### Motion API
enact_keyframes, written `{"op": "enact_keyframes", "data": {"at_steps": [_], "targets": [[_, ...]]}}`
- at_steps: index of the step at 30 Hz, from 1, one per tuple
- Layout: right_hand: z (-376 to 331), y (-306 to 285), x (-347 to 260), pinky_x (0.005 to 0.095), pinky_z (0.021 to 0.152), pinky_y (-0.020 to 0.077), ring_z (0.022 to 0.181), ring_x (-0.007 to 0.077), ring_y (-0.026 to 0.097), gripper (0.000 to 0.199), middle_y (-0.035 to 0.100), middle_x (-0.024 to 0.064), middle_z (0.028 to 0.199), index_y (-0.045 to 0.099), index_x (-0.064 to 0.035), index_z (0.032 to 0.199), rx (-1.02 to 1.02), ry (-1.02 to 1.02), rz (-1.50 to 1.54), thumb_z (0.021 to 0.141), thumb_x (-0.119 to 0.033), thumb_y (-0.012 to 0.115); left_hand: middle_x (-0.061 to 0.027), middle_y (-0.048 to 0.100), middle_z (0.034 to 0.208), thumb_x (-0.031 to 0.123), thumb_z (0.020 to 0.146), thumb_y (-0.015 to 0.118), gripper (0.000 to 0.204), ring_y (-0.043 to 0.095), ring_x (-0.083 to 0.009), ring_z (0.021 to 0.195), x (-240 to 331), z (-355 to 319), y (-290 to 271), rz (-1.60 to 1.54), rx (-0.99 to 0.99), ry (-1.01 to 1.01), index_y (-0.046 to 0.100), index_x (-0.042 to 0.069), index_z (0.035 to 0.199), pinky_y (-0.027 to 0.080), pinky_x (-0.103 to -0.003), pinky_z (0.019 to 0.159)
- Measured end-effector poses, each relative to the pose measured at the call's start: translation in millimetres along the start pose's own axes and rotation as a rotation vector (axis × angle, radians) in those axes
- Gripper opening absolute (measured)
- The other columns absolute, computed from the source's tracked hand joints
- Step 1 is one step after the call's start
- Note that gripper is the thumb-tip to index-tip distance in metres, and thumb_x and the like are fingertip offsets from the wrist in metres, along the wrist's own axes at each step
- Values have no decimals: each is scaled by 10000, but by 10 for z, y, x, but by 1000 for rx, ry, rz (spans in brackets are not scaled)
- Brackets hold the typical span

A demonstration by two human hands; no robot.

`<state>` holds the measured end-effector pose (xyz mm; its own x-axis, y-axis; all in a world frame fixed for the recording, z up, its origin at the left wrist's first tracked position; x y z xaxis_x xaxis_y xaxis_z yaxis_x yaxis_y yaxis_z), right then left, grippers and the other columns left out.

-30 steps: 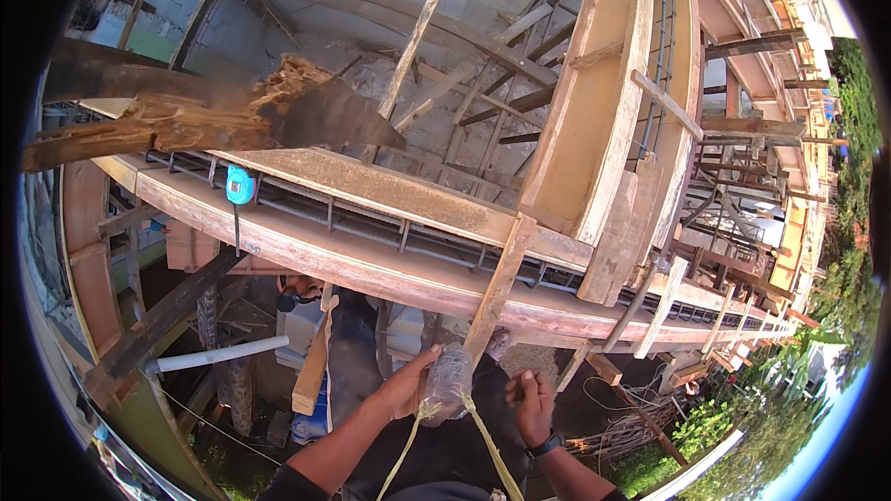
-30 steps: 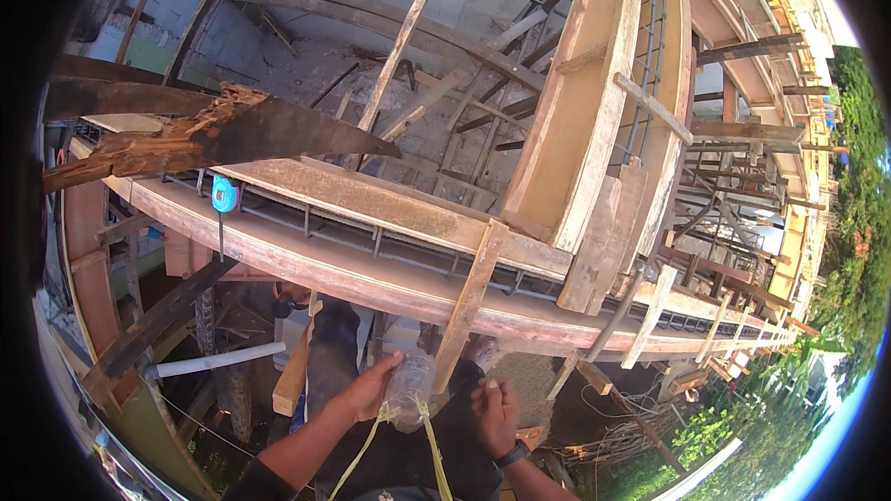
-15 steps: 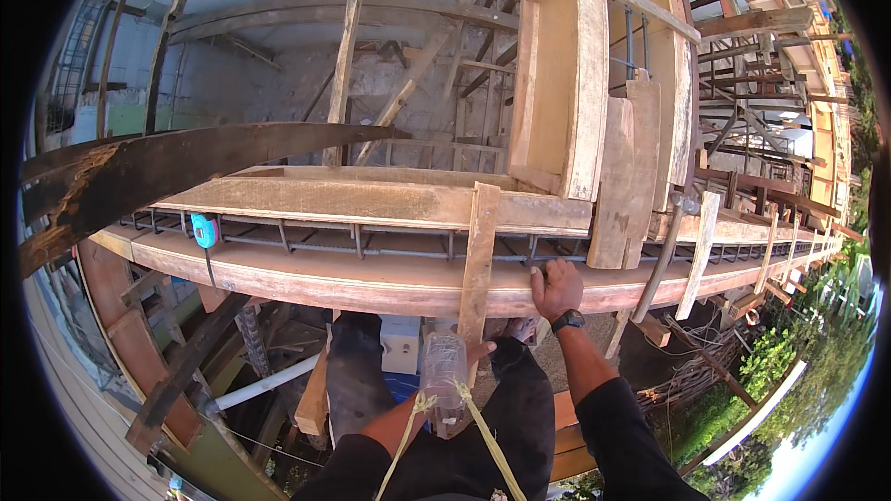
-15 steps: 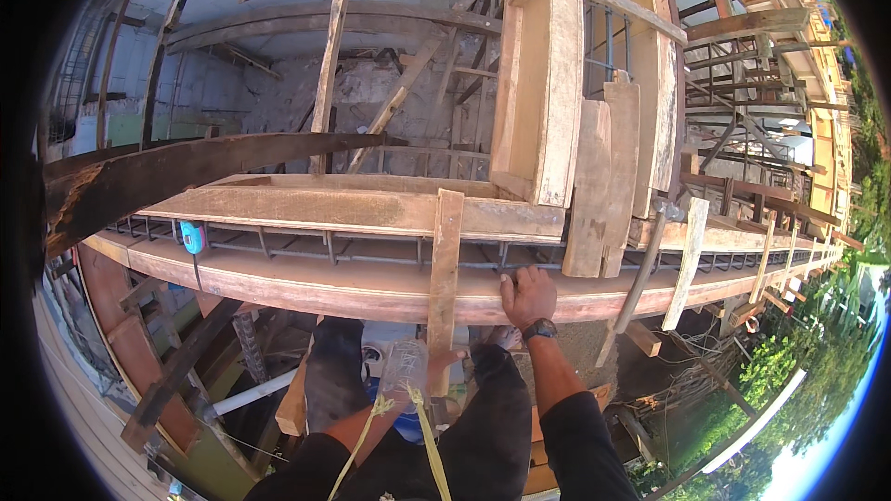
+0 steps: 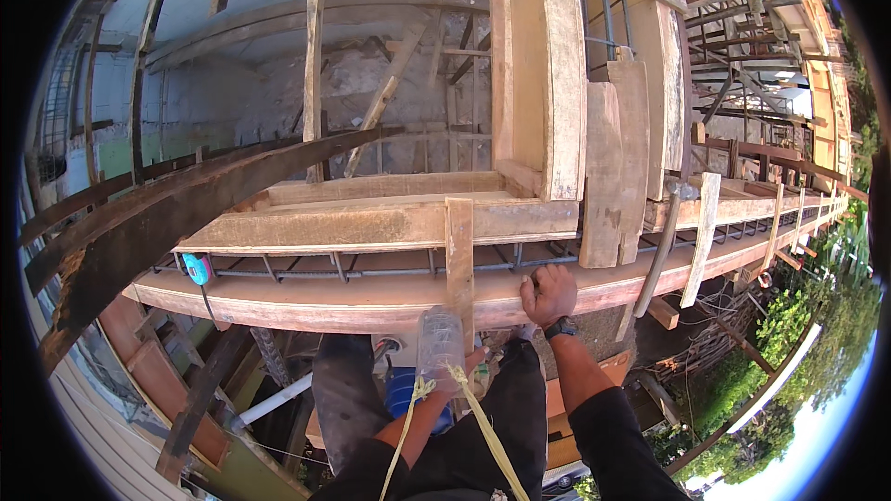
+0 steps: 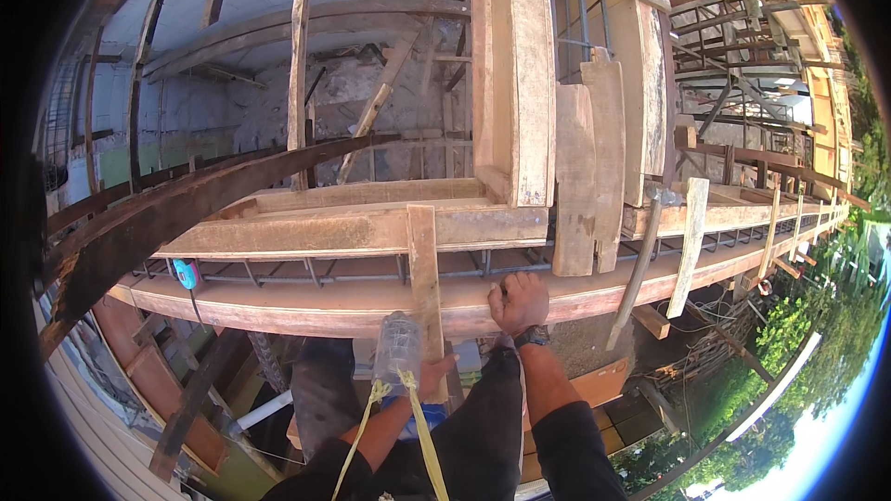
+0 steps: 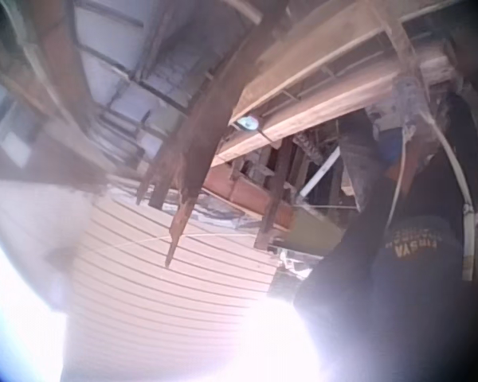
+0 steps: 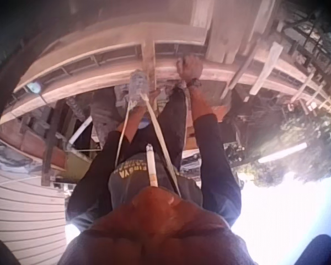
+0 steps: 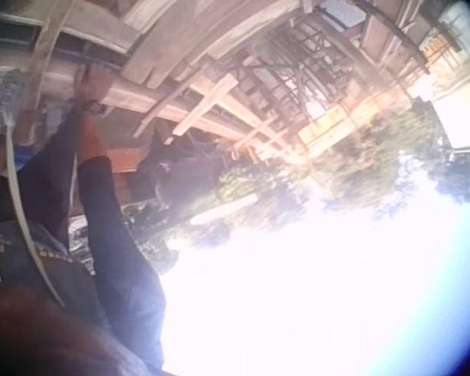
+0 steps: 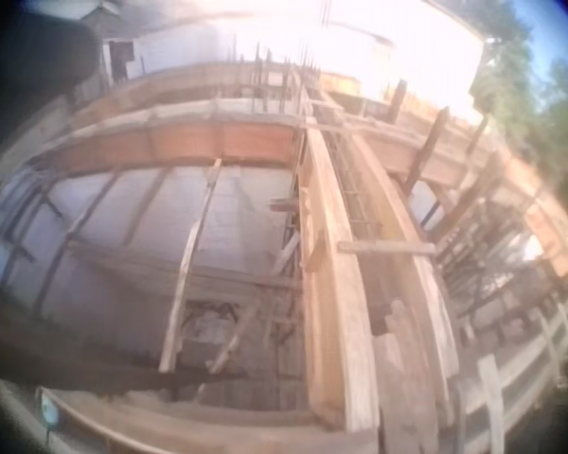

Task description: The person measures and marks wooden planks using a tape measure and pencil, then hammers nails to secure the planks into a curved wooden formwork structure. The person adjusts the planks and continues nailing them in place.

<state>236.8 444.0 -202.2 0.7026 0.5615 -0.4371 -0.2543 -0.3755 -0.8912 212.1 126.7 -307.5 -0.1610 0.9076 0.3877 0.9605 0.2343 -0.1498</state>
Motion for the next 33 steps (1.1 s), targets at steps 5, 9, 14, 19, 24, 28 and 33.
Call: {"op": "enact_keyframes", "data": {"at_steps": [5,9,14,19,24,28,33], "targets": [[-5,-21,-45,476,683,455,765,347,577,209,586,108,770,586,-92,763,32,-43,-6,855,-256,677,-218,690,1126,485,882,745,613,652,-329,1063,-181,135,118,-177,-58,-19,662,-42,1183,521,-441,892],[6,20,-46,489,707,467,785,363,587,260,600,123,783,600,-79,777,-29,-9,-31,893,-302,667,-181,720,1054,370,901,770,460,686,-249,956,-204,174,188,-846,-171,-52,695,-44,1087,548,-375,806],[-28,-3,-72,501,731,478,818,367,592,300,610,134,819,621,-66,809,-119,-78,58,937,-335,652,-101,739,937,261,907,778,360,715,-177,816,94,69,-133,-714,13,103,707,-48,1076,574,-328,713],[-125,-57,-70,492,737,480,827,359,589,262,600,132,838,628,-57,822,-120,-165,89,946,-287,650,-54,701,835,145,884,794,250,679,-126,679,422,-136,-103,-546,-72,57,693,-35,1025,561,-297,614],[-145,-91,-102,475,708,477,794,347,580,209,588,116,822,640,-58,823,-55,-210,91,927,-237,672,-52,674,782,148,871,827,262,649,-117,634,618,-182,-200,-513,-45,121,635,-17,938,545,-301,566],[-145,-105,-117,466,699,473,776,336,586,177,600,102,809,654,-63,818,-30,-213,89,914,-208,685,-56,676,789,133,871,833,271,643,-121,624,618,-172,-177,-593,-74,126,619,-19,941,543,-303,558],[-190,-139,-144,459,695,463,782,325,602,152,649,93,843,672,-70,833,8,-259,122,910,-200,692,-62,678,763,138,872,837,277,668,-127,648,633,-176,-195,-621,-56,167,623,-17,953,553,-306,568]]}}
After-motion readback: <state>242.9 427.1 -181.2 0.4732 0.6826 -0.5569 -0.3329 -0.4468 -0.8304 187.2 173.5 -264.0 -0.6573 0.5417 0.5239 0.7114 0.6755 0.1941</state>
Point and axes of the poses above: each hand's wrist, its own z-axis towards the middle knuckle, its own y-axis out of the palm, x = y × z, the point moved 10 cm from there along z, towards the middle knuckle
